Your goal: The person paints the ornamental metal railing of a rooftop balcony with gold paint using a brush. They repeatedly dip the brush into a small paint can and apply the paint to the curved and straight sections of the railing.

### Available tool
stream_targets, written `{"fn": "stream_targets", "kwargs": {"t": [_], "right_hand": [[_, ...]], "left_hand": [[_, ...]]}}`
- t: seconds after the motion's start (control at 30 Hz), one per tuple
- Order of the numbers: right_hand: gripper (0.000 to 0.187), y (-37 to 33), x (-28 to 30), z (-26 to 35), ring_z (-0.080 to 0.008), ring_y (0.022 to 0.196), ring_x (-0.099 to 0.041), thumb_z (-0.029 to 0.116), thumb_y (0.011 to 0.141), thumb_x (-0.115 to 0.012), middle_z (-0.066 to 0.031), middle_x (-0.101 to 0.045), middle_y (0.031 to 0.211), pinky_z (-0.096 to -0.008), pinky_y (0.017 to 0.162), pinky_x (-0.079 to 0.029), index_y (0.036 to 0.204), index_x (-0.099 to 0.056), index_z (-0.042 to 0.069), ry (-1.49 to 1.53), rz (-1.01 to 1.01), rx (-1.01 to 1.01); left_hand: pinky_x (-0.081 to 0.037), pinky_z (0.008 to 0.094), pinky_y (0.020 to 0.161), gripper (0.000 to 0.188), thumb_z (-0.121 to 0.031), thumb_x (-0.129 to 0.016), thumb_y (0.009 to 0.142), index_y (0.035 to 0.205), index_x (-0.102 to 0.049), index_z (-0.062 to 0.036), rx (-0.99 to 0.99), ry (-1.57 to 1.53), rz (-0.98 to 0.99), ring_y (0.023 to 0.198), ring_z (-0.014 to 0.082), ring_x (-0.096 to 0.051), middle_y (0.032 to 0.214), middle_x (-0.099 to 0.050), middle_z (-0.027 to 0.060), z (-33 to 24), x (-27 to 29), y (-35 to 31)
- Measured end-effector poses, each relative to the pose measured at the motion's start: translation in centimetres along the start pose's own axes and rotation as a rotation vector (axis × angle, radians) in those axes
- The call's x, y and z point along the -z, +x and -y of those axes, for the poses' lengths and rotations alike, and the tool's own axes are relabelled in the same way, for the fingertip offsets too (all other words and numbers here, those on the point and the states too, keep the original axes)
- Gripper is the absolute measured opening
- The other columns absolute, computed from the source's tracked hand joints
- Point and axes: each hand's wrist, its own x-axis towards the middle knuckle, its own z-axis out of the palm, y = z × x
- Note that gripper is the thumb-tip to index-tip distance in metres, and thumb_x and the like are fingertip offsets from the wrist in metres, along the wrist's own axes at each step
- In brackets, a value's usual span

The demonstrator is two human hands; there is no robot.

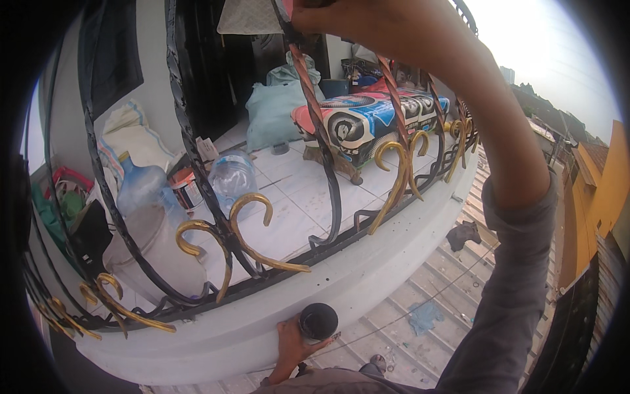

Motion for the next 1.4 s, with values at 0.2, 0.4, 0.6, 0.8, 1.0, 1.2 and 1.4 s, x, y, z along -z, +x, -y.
{"fn": "stream_targets", "kwargs": {"t": [0.2, 0.4, 0.6, 0.8, 1.0, 1.2, 1.4], "right_hand": [[0.015, 0.2, -2.0, -1.9, -0.0117, 0.065, -0.065, 0.013, 0.082, -0.079, -0.0093, -0.071, 0.071, -0.0284, 0.063, -0.051, 0.082, -0.074, -0.002, 0.036, -0.398, 0.206], [0.014, -0.3, -1.8, -2.8, -0.0114, 0.065, -0.065, 0.013, 0.082, -0.080, -0.0082, -0.072, 0.072, -0.0279, 0.063, -0.051, 0.083, -0.076, 0.000, 0.088, -0.269, 0.106], [0.015, -1.3, -2.2, -2.2, -0.0090, 0.064, -0.065, 0.015, 0.084, -0.080, -0.0050, -0.072, 0.068, -0.0263, 0.063, -0.052, 0.084, -0.078, 0.001, 0.045, -0.261, 0.029], [0.017, -0.4, -0.7, -3.9, -0.0087, 0.062, -0.065, 0.017, 0.083, -0.080, -0.0039, -0.074, 0.070, -0.0270, 0.061, -0.051, 0.083, -0.078, 0.000, 0.245, -0.203, -0.048], [0.017, -1.3, -2.7, -2.8, -0.0107, 0.063, -0.067, 0.016, 0.082, -0.080, -0.0056, -0.074, 0.069, -0.0270, 0.063, -0.053, 0.082, -0.078, 0.000, 0.018, -0.398, 0.035], [0.016, -1.5, -1.8, -3.7, -0.0114, 0.065, -0.069, 0.015, 0.083, -0.080, -0.0069, -0.073, 0.068, -0.0270, 0.063, -0.054, 0.082, -0.078, -0.001, 0.062, -0.241, 0.069], [0.016, -1.0, -1.8, -2.9, -0.0115, 0.062, -0.066, 0.013, 0.083, -0.080, -0.0074, -0.072, 0.067, -0.0269, 0.061, -0.053, 0.082, -0.077, -0.002, 0.096, -0.284, 0.210]], "left_hand": [[-0.040, 0.0469, 0.099, 0.098, -0.063, -0.092, 0.067, 0.126, -0.060, 0.0077, 0.018, 0.009, 0.029, 0.107, 0.0350, -0.066, 0.111, -0.069, 0.0208, 0.0, -0.1, -0.1], [-0.041, 0.0467, 0.097, 0.097, -0.063, -0.092, 0.067, 0.125, -0.060, 0.0079, -0.003, 0.031, -0.015, 0.104, 0.0354, -0.066, 0.110, -0.069, 0.0216, -0.1, -0.2, 0.0], [-0.041, 0.0457, 0.097, 0.097, -0.063, -0.091, 0.067, 0.125, -0.060, 0.0077, -0.024, 0.041, -0.031, 0.103, 0.0350, -0.066, 0.109, -0.069, 0.0210, -0.2, -0.1, 0.0], [-0.040, 0.0452, 0.096, 0.097, -0.062, -0.092, 0.067, 0.126, -0.060, 0.0070, -0.021, 0.039, -0.010, 0.103, 0.0345, -0.066, 0.109, -0.069, 0.0205, -0.3, 0.0, 0.1], [-0.040, 0.0458, 0.096, 0.097, -0.062, -0.092, 0.067, 0.127, -0.059, 0.0060, -0.003, 0.039, -0.005, 0.104, 0.0345, -0.066, 0.110, -0.069, 0.0193, -0.3, 0.0, 0.1], [-0.040, 0.0457, 0.096, 0.097, -0.062, -0.092, 0.067, 0.128, -0.059, 0.0052, 0.011, 0.053, 0.033, 0.104, 0.0346, -0.065, 0.111, -0.068, 0.0192, -0.3, 0.2, 0.2], [-0.040, 0.0458, 0.096, 0.095, -0.063, -0.091, 0.068, 0.126, -0.060, 0.0058, -0.019, 0.049, -0.002, 0.103, 0.0339, -0.065, 0.111, -0.068, 0.0189, -0.1, -0.2, 0.0]]}}
